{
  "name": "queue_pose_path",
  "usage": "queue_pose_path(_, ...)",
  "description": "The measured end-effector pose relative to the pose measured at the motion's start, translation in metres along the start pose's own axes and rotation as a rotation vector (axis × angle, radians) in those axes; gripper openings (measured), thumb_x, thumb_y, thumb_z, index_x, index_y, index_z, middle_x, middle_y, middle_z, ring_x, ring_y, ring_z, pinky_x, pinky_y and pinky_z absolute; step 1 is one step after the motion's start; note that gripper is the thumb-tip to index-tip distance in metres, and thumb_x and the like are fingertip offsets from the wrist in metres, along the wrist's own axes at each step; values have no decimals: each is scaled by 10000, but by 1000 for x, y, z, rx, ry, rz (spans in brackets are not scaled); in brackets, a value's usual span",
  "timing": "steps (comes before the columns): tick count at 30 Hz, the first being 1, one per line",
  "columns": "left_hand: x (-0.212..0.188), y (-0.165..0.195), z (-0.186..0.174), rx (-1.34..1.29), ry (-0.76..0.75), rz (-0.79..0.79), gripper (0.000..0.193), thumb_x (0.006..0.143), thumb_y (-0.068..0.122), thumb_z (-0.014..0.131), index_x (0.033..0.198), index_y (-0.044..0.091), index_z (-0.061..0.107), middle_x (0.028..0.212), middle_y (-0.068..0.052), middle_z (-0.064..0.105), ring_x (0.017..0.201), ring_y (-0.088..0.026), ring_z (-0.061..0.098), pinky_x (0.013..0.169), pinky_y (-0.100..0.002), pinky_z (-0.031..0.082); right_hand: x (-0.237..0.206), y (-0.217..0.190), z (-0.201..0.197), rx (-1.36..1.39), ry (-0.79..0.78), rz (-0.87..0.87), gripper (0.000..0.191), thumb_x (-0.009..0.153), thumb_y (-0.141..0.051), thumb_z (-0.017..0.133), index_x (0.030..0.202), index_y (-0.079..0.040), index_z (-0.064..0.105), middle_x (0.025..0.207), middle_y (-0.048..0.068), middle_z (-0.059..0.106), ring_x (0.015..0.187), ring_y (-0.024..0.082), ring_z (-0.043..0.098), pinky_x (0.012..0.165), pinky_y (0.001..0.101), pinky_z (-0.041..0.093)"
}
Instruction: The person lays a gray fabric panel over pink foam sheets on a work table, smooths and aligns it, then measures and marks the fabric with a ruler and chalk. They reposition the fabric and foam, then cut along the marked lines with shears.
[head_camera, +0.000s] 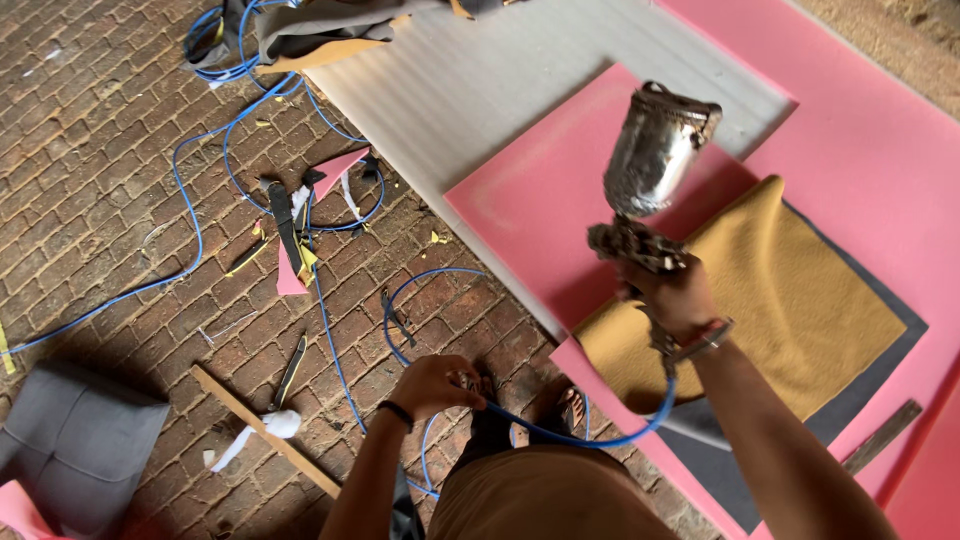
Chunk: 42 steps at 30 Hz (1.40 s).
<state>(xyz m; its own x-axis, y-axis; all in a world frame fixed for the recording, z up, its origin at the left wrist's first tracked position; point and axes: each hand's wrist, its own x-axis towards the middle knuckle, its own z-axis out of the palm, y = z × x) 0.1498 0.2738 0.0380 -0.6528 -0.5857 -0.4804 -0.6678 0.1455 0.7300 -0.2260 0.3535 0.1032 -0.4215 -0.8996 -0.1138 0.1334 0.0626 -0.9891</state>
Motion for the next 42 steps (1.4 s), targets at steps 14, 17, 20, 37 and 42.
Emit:
queue_pose_path(14, 31, -1, 6, -8, -265, 237, 492, 622, 473, 912, 955, 139, 773, 797, -93, 760, 735, -208, 725, 679, -343, 579, -85, -50, -19, -150, 470, 51, 223, 949, -29, 702, 1144, 76, 670, 922, 117, 708, 735, 181, 695, 638, 313, 580)
queue_pose_path(17, 36, 1, 17, 109, -246, 341, 456, 638, 437, 937, 929, 116, 795, 867, -75, 773, 788, -184, 734, 719, -327, 578, -107, -52, -13, -171, 586, -8, 363, 946, -21, 694, 1296, 59, 637, 1006, 120, 710, 812, 190, 698, 713, 333, 593)
queue_pose_path(20, 46, 6, 38, 125, -403, 257, 454, 662, 425, 926, 973, 121, 795, 889, -68, 770, 808, -171, 730, 728, -331, 576, -150, -51, -22, -42, 690, 74, 505, 926, -35, 666, 1424, -21, 584, 1064, 117, 737, 878, 212, 729, 777, 366, 610)
queue_pose_path(37, 50, 130, 288, -204, -1016, 402, 253, 917, 127, 757, 1123, -20, 740, 929, -22, 720, 866, -82, 657, 800, -252, 543, -607, -44, -263, -410, 1405, 79, 342, 992, -113, 708, 1322, -36, 661, 1061, 62, 738, 931, 166, 676, 749, 317, 522)
queue_pose_path(42, 59, 179, 397, -196, -892, 340, 261, 914, 115, 699, 1140, -13, 723, 940, -62, 772, 889, -110, 713, 827, -265, 575, -736, -6, -445, -763, 1537, 286, 538, 910, -250, 809, 1418, -185, 644, 1112, 34, 724, 1028, 197, 688, 895, 350, 520)
